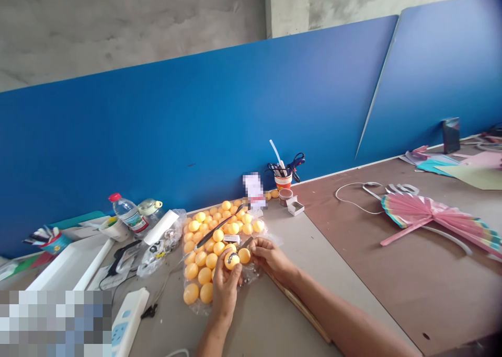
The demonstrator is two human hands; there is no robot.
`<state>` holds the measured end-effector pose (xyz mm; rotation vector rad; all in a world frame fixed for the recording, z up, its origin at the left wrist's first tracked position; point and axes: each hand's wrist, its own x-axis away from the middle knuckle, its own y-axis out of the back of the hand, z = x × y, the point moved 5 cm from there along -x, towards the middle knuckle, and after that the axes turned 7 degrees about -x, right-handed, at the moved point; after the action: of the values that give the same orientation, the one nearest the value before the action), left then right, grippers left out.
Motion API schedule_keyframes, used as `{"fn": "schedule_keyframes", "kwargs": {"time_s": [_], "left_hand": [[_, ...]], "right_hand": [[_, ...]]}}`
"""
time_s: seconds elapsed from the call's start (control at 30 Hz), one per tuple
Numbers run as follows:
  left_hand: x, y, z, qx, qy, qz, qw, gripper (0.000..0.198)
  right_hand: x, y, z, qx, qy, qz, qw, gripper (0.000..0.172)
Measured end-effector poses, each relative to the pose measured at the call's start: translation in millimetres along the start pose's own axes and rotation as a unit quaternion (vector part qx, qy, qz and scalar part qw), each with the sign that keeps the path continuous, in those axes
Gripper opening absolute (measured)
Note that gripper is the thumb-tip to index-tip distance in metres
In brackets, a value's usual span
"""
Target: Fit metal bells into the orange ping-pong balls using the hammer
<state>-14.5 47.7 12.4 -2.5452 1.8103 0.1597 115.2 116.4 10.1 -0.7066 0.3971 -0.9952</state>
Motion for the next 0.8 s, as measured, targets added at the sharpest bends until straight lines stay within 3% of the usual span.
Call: {"fn": "schedule_keyframes", "kwargs": {"time_s": [0.8], "left_hand": [[0.4, -0.6, -2.5, 0.002, 0.003, -0.008, 1.000, 0.058]], "right_hand": [[-0.7, -1.5, 1.7, 0.008, -0.002, 0.006, 1.000, 0.025]]}}
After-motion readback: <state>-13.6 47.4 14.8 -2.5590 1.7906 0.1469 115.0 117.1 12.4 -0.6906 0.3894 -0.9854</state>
